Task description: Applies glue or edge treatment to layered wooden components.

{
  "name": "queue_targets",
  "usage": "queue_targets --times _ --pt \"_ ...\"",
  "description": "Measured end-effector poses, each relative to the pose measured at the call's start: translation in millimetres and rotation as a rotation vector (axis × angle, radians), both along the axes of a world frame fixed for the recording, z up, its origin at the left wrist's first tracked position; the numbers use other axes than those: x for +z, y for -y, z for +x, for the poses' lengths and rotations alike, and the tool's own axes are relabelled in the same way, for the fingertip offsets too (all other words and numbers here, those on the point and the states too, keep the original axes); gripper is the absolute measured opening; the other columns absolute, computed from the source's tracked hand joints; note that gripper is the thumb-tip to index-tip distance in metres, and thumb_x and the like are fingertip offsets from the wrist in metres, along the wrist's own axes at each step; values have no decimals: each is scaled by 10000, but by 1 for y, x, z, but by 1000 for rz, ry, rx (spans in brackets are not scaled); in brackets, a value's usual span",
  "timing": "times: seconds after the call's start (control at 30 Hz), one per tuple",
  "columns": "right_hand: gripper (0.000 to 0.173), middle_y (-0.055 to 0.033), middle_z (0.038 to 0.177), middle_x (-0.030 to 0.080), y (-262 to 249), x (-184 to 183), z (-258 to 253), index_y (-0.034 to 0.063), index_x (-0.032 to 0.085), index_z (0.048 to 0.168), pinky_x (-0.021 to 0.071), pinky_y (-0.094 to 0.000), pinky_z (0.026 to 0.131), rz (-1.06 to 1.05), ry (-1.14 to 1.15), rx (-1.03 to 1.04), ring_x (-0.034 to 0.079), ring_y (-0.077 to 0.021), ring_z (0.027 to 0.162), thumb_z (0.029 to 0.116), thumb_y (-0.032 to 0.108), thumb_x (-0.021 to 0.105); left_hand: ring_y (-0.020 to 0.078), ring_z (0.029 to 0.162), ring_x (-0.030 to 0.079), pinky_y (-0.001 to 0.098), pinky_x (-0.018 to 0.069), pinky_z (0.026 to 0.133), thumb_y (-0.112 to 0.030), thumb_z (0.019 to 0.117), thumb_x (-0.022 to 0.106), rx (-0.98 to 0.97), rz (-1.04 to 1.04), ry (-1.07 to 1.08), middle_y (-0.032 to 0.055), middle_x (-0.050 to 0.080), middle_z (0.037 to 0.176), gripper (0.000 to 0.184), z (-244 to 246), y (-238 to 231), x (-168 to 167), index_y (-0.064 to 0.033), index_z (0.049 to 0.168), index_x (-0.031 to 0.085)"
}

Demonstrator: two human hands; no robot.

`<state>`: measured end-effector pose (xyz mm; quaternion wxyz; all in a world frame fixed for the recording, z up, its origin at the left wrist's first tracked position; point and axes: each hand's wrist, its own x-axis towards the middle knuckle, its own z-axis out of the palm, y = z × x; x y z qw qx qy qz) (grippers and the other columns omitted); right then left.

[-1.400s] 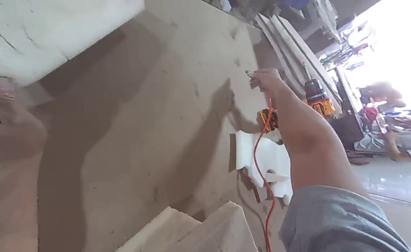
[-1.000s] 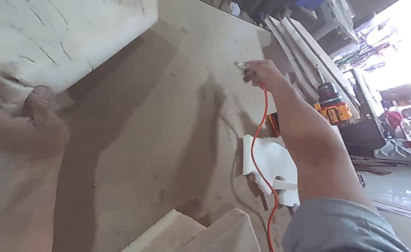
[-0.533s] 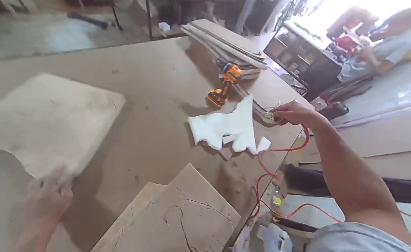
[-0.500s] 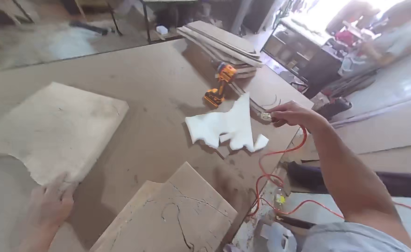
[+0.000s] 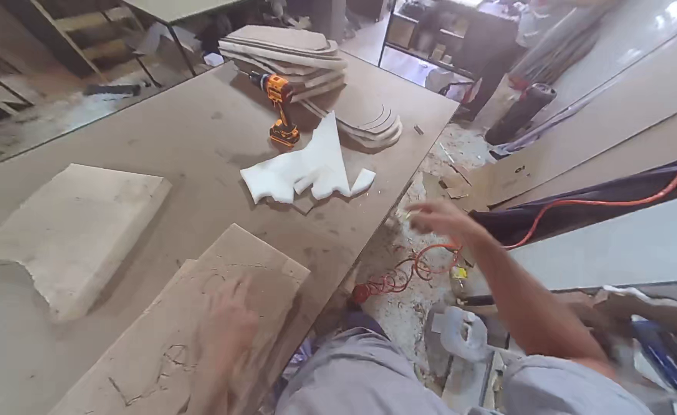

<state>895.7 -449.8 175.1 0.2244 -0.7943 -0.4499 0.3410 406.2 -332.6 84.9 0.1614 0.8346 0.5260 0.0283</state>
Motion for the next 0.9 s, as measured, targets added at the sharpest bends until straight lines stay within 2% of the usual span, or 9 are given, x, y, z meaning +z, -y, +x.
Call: queue_targets --times 0.1,0.2,0.27,0.37,0.47,0.53,0.63,0.8,0.9 --pt "314 -102 1051 755 -1 -65 18 114 730 1252 574 -482 863 -84 -36 110 719 -214 919 1000 264 618 463 1416 438 700 321 1136 -466 1022 518 121 -41 -85 248 468 1529 572 36 17 -7 -90 1450 567" --pt "387 -199 1178 718 -15 -109 119 103 710 1273 490 -641 987 -83 233 -176 672 -384 1132 1014 332 536 459 1326 538 688 428 1047 -433 1049 480 195 -14 -74 241 511 1495 551 91 5 17 -56 1444 557" --pt "395 -201 1175 717 -25 -114 164 98 702 1286 499 -619 982 -25 233 -263 676 -378 1123 1023 322 510 453 1306 558 680 448 1029 -460 1058 458 164 -18 -37 240 532 1474 571 150 -11 30 -57 1453 545" --pt "345 -77 1068 764 -35 -126 171 166 736 1254 585 -517 895 0 -23 -52 734 -228 960 997 341 587 399 1365 520 629 418 1104 -524 1029 495 36 -37 11 212 533 1481 629 249 -61 24 -85 1478 522" --pt "352 -94 1103 758 -39 -123 197 120 713 1273 568 -504 942 120 -25 -247 727 -227 1011 1024 307 548 382 1390 495 629 408 1112 -586 964 570 2 -32 36 183 520 1502 712 337 -121 3 -109 1489 514" --pt "370 -119 1108 748 -47 -114 204 90 684 1313 580 -492 890 182 -64 -364 726 -235 975 1021 261 534 389 1413 464 651 406 1097 -622 909 622 31 -15 66 178 506 1515 781 375 -158 -12 -121 1497 504" --pt "312 -64 1014 769 -70 -110 171 100 706 1281 620 -413 783 113 -272 -102 737 -174 850 1025 230 584 412 1451 399 698 365 1096 -678 801 720 109 6 114 181 483 1533 935 410 -212 -24 -125 1516 481" --pt "412 -115 1023 731 -153 -111 151 111 607 1395 555 -421 659 131 -249 -179 672 -200 751 999 218 557 479 1550 133 810 115 1140 -878 606 712 283 -67 43 212 209 1683 1326 444 -264 -78 -199 1642 238" --pt "372 -68 965 740 -201 -119 138 120 640 1361 466 -304 507 4 -339 -63 579 -115 585 1010 237 604 533 1521 154 831 128 1107 -721 640 768 280 -52 -21 282 191 1660 1255 456 -260 -84 -205 1645 220"
